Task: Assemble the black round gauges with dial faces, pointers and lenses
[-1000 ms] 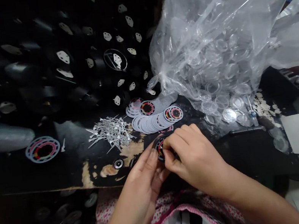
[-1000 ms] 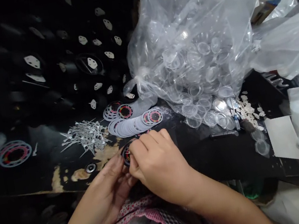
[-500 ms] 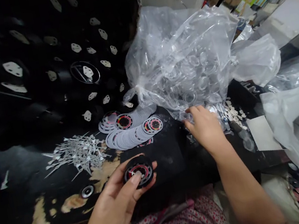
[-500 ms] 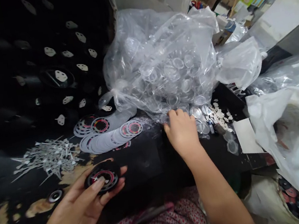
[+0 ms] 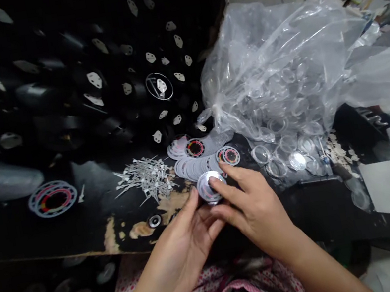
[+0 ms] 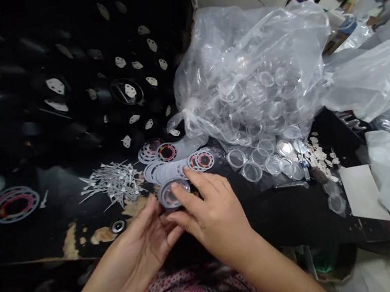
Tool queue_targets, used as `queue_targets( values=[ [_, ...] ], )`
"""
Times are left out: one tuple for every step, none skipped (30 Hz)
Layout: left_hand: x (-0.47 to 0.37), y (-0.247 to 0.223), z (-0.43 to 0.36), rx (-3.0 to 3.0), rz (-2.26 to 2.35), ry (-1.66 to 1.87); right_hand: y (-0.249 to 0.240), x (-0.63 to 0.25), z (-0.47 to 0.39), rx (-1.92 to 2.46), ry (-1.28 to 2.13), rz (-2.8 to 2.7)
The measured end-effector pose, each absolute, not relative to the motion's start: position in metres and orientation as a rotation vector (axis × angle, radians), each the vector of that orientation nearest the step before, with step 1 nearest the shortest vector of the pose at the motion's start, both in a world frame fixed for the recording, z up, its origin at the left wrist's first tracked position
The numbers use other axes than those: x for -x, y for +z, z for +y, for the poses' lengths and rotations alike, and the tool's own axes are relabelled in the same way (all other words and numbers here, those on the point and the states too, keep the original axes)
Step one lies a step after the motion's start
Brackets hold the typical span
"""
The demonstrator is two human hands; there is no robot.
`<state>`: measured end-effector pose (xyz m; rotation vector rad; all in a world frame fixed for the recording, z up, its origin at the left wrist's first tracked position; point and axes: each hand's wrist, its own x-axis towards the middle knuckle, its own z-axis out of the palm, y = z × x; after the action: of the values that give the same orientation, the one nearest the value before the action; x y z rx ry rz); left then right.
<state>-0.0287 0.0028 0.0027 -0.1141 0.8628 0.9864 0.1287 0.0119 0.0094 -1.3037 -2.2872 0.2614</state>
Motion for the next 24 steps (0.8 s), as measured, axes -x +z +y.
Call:
queue_targets(
  values=[
    [0.029, 0.002, 0.002, 0.071, 0.866, 1.012, 0.01, -0.126, 0.009, 1.271, 0.251, -2.312],
    [0.03, 0.0, 0.001, 0.017, 0.875, 1.028, 0.012, -0.124, 0.008, 1.245, 0.267, -2.314],
    [0.03, -0.002, -0.001, -0.046, 0.889, 1.039, 0.014, -0.123, 0.009, 1.237, 0.314, -2.282],
    [0.03, -0.005, -0.003, -0.118, 0.905, 1.046, 0.017, -0.123, 0.01, 1.253, 0.38, -2.215],
    [0.029, -0.008, -0.005, -0.198, 0.923, 1.048, 0.02, -0.122, 0.012, 1.29, 0.448, -2.126],
    [0.029, -0.009, -0.008, -0.282, 0.948, 1.047, 0.023, -0.12, 0.015, 1.34, 0.51, -2.04],
    [0.029, -0.011, -0.01, -0.371, 0.976, 1.041, 0.025, -0.118, 0.017, 1.395, 0.556, -1.975],
    [0.028, -0.011, -0.013, -0.458, 1.006, 1.033, 0.027, -0.116, 0.02, 1.447, 0.583, -1.948],
    [0.028, -0.01, -0.015, -0.535, 1.033, 1.018, 0.027, -0.113, 0.022, 1.49, 0.588, -1.956],
    [0.029, -0.009, -0.017, -0.596, 1.057, 1.001, 0.026, -0.111, 0.023, 1.513, 0.576, -1.984],
    [0.03, -0.007, -0.019, -0.644, 1.078, 0.99, 0.025, -0.108, 0.024, 1.512, 0.551, -2.013],
    [0.031, -0.005, -0.021, -0.682, 1.097, 0.982, 0.024, -0.105, 0.025, 1.495, 0.516, -2.029],
    [0.032, -0.004, -0.022, -0.713, 1.119, 0.976, 0.022, -0.103, 0.025, 1.469, 0.478, -2.028],
    [0.033, -0.002, -0.022, -0.734, 1.146, 0.973, 0.02, -0.1, 0.025, 1.437, 0.447, -2.017],
    [0.034, -0.001, -0.022, -0.746, 1.176, 0.975, 0.018, -0.096, 0.026, 1.402, 0.428, -2.002],
    [0.035, 0.0, -0.022, -0.746, 1.203, 0.983, 0.016, -0.092, 0.026, 1.371, 0.419, -1.989],
    [0.036, 0.001, -0.021, -0.735, 1.226, 0.996, 0.015, -0.087, 0.027, 1.347, 0.419, -1.976],
    [0.038, 0.0, -0.021, -0.716, 1.246, 1.012, 0.014, -0.081, 0.028, 1.33, 0.432, -1.968],
    [0.042, -0.001, -0.023, -0.696, 1.265, 1.024, 0.013, -0.076, 0.029, 1.314, 0.46, -1.972],
    [0.049, -0.003, -0.027, -0.68, 1.286, 1.021, 0.014, -0.071, 0.029, 1.293, 0.512, -1.996],
    [0.058, -0.007, -0.034, -0.669, 1.316, 1.009, 0.014, -0.068, 0.029, 1.263, 0.591, -2.042],
    [0.072, -0.013, -0.044, -0.667, 1.362, 0.992, 0.015, -0.067, 0.03, 1.225, 0.686, -2.103],
    [0.088, -0.019, -0.058, -0.683, 1.423, 0.963, 0.016, -0.069, 0.03, 1.188, 0.77, -2.166],
    [0.108, -0.026, -0.074, -0.713, 1.516, 0.962, 0.017, -0.073, 0.031, 1.174, 0.82, -2.223]
  ],
)
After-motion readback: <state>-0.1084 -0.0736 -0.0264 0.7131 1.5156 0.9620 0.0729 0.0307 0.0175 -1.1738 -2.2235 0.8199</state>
